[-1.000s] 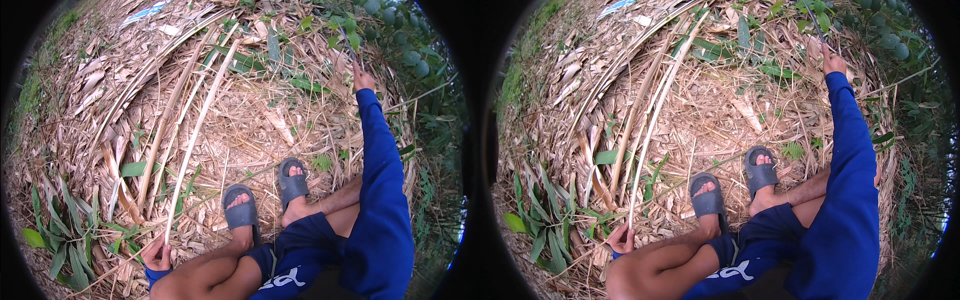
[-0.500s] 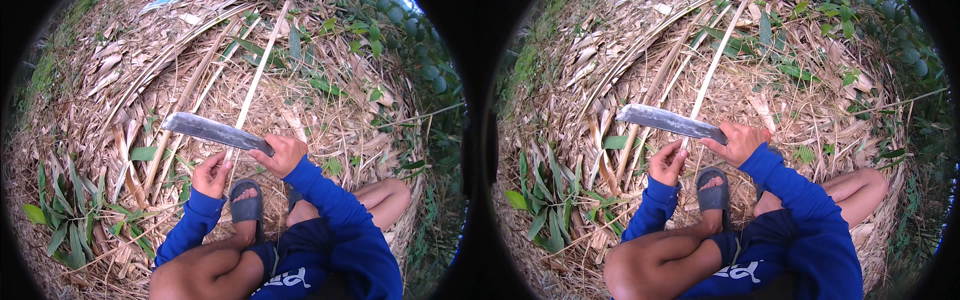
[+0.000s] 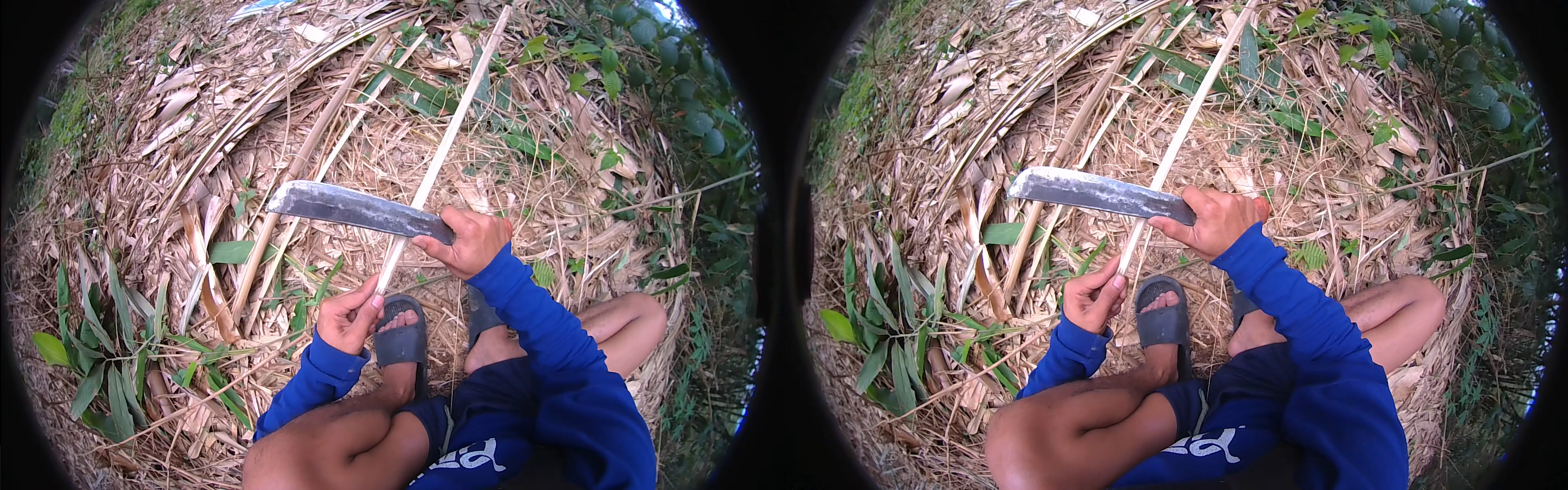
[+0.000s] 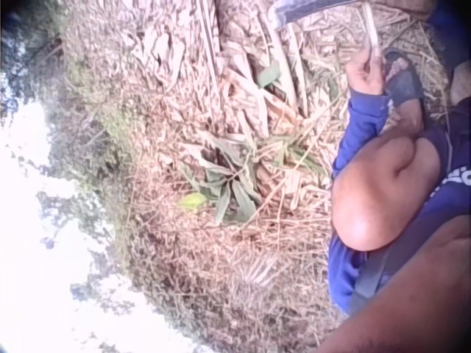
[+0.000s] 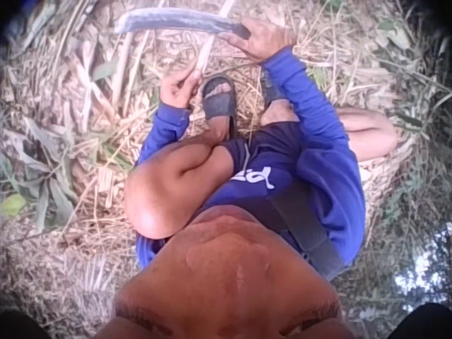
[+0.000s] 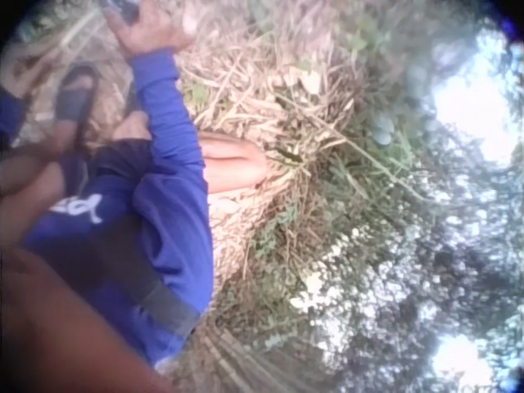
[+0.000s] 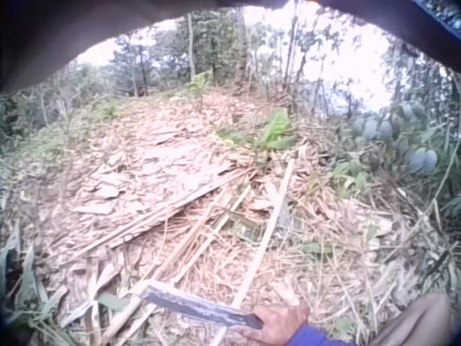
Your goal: The person sits on the ground and uses a machete to split a long bamboo stalk into thin strips. The person repeatedly strikes the bamboo with the machete to separate it into smaller pieces.
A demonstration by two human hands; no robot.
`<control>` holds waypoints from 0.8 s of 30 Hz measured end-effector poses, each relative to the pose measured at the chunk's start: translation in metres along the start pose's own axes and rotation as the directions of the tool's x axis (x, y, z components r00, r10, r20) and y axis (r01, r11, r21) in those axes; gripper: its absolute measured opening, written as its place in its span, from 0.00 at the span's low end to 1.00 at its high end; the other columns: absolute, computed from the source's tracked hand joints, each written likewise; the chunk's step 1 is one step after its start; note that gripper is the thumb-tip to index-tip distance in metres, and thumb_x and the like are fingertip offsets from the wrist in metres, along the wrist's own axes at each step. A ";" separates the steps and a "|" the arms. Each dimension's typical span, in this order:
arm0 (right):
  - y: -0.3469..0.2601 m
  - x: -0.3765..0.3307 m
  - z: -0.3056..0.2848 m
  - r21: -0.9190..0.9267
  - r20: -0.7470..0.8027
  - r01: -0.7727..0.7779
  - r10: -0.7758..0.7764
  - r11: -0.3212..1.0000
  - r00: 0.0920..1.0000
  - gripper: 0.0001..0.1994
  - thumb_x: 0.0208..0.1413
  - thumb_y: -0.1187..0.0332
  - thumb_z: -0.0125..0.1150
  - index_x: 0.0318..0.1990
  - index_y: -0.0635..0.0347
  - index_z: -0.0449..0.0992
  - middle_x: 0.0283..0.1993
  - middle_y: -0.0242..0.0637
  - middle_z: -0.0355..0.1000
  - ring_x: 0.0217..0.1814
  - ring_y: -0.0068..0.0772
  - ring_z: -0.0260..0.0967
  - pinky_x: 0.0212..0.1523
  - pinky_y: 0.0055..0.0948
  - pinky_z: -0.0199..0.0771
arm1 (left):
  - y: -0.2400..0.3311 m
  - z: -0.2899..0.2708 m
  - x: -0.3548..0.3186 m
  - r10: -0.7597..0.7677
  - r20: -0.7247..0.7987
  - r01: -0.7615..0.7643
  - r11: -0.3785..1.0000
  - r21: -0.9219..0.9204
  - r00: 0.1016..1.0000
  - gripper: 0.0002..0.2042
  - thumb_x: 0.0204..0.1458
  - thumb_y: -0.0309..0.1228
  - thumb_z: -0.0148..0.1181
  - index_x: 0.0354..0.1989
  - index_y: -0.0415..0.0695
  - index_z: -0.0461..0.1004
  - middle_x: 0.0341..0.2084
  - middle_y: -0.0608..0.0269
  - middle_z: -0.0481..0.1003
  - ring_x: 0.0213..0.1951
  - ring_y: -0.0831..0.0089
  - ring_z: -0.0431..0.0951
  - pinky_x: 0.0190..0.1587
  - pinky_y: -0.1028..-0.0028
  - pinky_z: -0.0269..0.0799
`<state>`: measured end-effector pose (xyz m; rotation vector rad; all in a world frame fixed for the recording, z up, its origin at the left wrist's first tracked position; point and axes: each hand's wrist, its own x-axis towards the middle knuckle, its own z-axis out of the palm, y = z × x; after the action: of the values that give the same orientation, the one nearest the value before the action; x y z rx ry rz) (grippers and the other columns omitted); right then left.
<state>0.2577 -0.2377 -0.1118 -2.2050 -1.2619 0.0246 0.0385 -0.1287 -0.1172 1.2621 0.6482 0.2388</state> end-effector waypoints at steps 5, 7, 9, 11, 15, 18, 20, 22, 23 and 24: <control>0.048 0.014 -0.014 -0.045 -0.020 -0.191 0.190 0.981 0.982 0.30 0.52 0.37 0.54 0.21 0.59 0.69 0.15 0.46 0.67 0.19 0.51 0.69 0.21 0.43 0.68 | -0.007 -0.023 -0.029 0.084 0.078 -0.097 0.979 0.180 0.993 0.16 0.57 0.21 0.52 0.55 0.33 0.70 0.21 0.63 0.72 0.19 0.84 0.66 0.19 0.83 0.59; 0.066 0.019 -0.023 -0.051 0.013 -0.224 0.225 0.973 0.974 0.30 0.52 0.37 0.54 0.20 0.59 0.69 0.15 0.47 0.66 0.20 0.53 0.69 0.21 0.44 0.68 | -0.010 -0.035 -0.037 0.101 0.106 -0.125 0.959 0.256 0.989 0.16 0.57 0.21 0.53 0.54 0.33 0.71 0.21 0.63 0.72 0.19 0.84 0.66 0.19 0.83 0.60; 0.068 0.017 -0.024 -0.094 -0.015 -0.115 0.115 0.989 0.993 0.30 0.51 0.35 0.54 0.22 0.58 0.70 0.17 0.45 0.69 0.22 0.50 0.71 0.22 0.44 0.69 | -0.006 -0.042 -0.044 0.072 0.108 -0.097 0.963 0.250 0.992 0.16 0.56 0.20 0.53 0.54 0.32 0.71 0.20 0.63 0.72 0.19 0.84 0.66 0.19 0.83 0.60; 0.062 0.017 -0.030 -0.119 0.002 -0.038 0.039 0.992 0.999 0.30 0.50 0.35 0.54 0.22 0.57 0.70 0.18 0.44 0.70 0.22 0.48 0.72 0.23 0.43 0.70 | -0.008 -0.054 -0.053 0.049 0.096 -0.073 0.963 0.261 0.994 0.17 0.56 0.20 0.53 0.54 0.32 0.70 0.20 0.64 0.72 0.19 0.84 0.65 0.20 0.83 0.59; 0.053 0.020 -0.037 -0.152 0.005 0.003 -0.003 0.988 1.000 0.30 0.50 0.34 0.54 0.23 0.56 0.71 0.18 0.43 0.71 0.23 0.47 0.73 0.23 0.43 0.71 | -0.012 -0.063 -0.069 -0.005 0.058 -0.006 0.982 0.189 0.998 0.17 0.56 0.21 0.54 0.54 0.32 0.71 0.19 0.64 0.71 0.18 0.83 0.65 0.20 0.82 0.60; 0.070 0.028 -0.043 -0.169 0.001 -0.061 0.062 0.984 0.998 0.30 0.51 0.34 0.52 0.23 0.57 0.71 0.18 0.45 0.70 0.23 0.48 0.72 0.23 0.43 0.71 | -0.001 -0.071 -0.078 -0.015 0.068 0.003 0.985 0.172 0.998 0.16 0.55 0.22 0.54 0.53 0.33 0.72 0.19 0.65 0.72 0.18 0.84 0.67 0.20 0.82 0.61; 0.083 0.033 -0.048 -0.186 0.020 -0.060 0.064 0.981 0.998 0.31 0.51 0.34 0.51 0.23 0.58 0.71 0.18 0.45 0.69 0.23 0.49 0.72 0.24 0.44 0.71 | 0.000 -0.082 -0.088 -0.015 0.080 0.000 0.981 0.192 0.997 0.16 0.55 0.22 0.55 0.53 0.33 0.72 0.19 0.65 0.72 0.18 0.84 0.66 0.20 0.82 0.60; 0.093 0.040 -0.051 -0.192 0.035 -0.062 0.070 0.979 0.997 0.31 0.53 0.35 0.50 0.22 0.59 0.71 0.17 0.46 0.69 0.23 0.52 0.71 0.24 0.45 0.70 | 0.004 -0.087 -0.099 -0.057 0.065 0.044 0.980 0.193 0.996 0.16 0.55 0.22 0.55 0.53 0.33 0.72 0.20 0.65 0.71 0.19 0.83 0.66 0.20 0.82 0.59; 0.100 0.042 -0.054 -0.182 0.009 -0.081 0.084 0.980 0.996 0.32 0.54 0.35 0.49 0.22 0.60 0.72 0.17 0.46 0.68 0.23 0.52 0.71 0.25 0.44 0.70 | 0.004 -0.091 -0.103 -0.080 0.060 0.066 0.978 0.200 0.995 0.16 0.55 0.22 0.55 0.53 0.33 0.72 0.20 0.65 0.71 0.19 0.83 0.66 0.21 0.82 0.59; 0.111 0.045 -0.056 -0.170 -0.017 -0.100 0.098 0.980 0.995 0.33 0.54 0.35 0.48 0.22 0.62 0.73 0.16 0.46 0.68 0.23 0.51 0.71 0.26 0.44 0.69 | 0.003 -0.098 -0.109 -0.102 0.055 0.088 0.974 0.208 0.993 0.16 0.55 0.22 0.55 0.53 0.33 0.72 0.20 0.65 0.71 0.19 0.83 0.66 0.21 0.82 0.59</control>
<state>0.3855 -0.2706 -0.1088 -2.4106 -1.1873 -0.0552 -0.1040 -0.1043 -0.0945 1.4262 0.6879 0.0515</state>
